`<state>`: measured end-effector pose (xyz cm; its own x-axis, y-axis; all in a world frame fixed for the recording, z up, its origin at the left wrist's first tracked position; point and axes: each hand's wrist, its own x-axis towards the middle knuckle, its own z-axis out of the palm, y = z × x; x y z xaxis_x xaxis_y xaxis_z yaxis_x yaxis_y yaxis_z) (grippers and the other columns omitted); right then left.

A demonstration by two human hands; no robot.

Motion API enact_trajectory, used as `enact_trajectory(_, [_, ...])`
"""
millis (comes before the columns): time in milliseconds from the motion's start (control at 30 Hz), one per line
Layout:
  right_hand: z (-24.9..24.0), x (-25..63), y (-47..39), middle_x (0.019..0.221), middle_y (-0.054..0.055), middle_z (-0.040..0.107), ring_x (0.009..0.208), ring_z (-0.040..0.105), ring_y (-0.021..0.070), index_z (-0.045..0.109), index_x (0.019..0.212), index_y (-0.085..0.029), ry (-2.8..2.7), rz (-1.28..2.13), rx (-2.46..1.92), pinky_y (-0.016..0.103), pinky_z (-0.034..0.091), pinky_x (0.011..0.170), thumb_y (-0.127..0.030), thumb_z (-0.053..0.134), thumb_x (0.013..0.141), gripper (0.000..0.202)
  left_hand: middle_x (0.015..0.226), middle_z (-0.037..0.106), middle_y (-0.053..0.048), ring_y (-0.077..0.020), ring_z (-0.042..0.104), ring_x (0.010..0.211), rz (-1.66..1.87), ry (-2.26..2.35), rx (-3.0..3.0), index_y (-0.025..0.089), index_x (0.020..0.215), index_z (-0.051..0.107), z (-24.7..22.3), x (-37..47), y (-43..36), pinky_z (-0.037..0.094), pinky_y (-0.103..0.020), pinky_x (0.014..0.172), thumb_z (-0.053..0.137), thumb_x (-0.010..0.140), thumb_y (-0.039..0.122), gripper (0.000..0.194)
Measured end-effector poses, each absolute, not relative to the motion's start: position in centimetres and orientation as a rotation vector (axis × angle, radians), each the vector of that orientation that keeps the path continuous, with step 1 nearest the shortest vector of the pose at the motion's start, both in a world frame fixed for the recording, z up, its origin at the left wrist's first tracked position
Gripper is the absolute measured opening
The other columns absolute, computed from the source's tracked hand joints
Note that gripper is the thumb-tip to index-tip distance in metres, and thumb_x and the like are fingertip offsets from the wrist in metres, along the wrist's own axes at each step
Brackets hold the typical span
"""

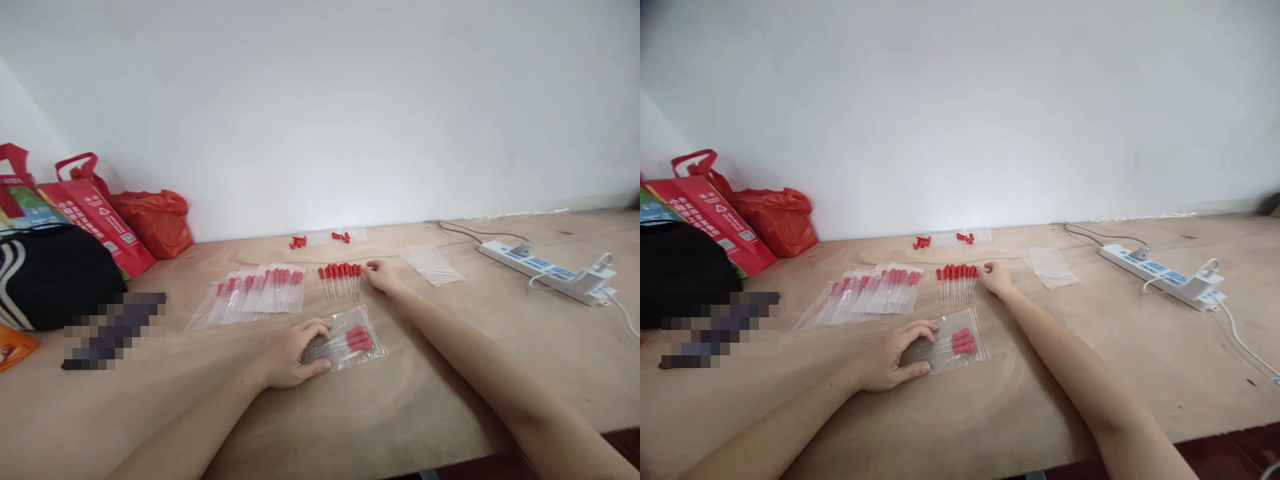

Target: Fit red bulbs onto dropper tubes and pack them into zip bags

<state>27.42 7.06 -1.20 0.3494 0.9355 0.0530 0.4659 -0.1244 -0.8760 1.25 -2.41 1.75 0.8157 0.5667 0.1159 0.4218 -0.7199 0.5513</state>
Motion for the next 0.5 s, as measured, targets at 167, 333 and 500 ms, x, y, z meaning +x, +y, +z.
enact_trajectory(167, [-1.4, 26.5, 9.8, 0.047, 0.001, 0.051, 0.043, 0.046, 0.012, 0.056, 0.056, -0.017, -1.142, 0.753, -1.804, 0.024, 0.032, 0.042, -0.026, 0.064, 0.057, 0.012, 0.117, 0.048, -0.008, -0.0212, 0.044, 0.111, 0.391, 0.698, 2.486, 0.02, 0.097, 0.045, 1.7, 1.2, -2.3, 0.037, -0.035, 0.091, 0.052, 0.078, 0.034, 0.024])
enact_trajectory(333, [-0.7, 27.2, 9.4, 0.037, -0.002, 0.041, 0.034, 0.036, 0.0083, 0.046, 0.046, -0.019, -0.982, 0.894, -1.73, 0.022, 0.025, 0.034, -0.02, 0.061, 0.059, 0.019, 0.118, 0.047, -0.008, -0.0213, 0.044, 0.111, 0.375, 0.721, 2.481, 0.021, 0.096, 0.045, 1.7, 1.2, -2.4, 0.036, -0.035, 0.091, 0.053, 0.077, 0.031, 0.024])
enact_trajectory(500, [0.0, 29.6, 5.6, 0.053, -0.002, 0.052, 0.041, 0.044, 0.0065, 0.046, 0.064, -0.019, -0.836, 0.904, -1.475, 0.019, 0.036, 0.04, -0.021, 0.048, 0.07, 0.007, 0.118, 0.047, -0.007, -0.0213, 0.045, 0.109, 0.369, 0.736, 2.47, 0.021, 0.094, 0.045, 1.7, 1.1, -2.3, 0.037, -0.036, 0.09, 0.054, 0.076, 0.031, 0.023])
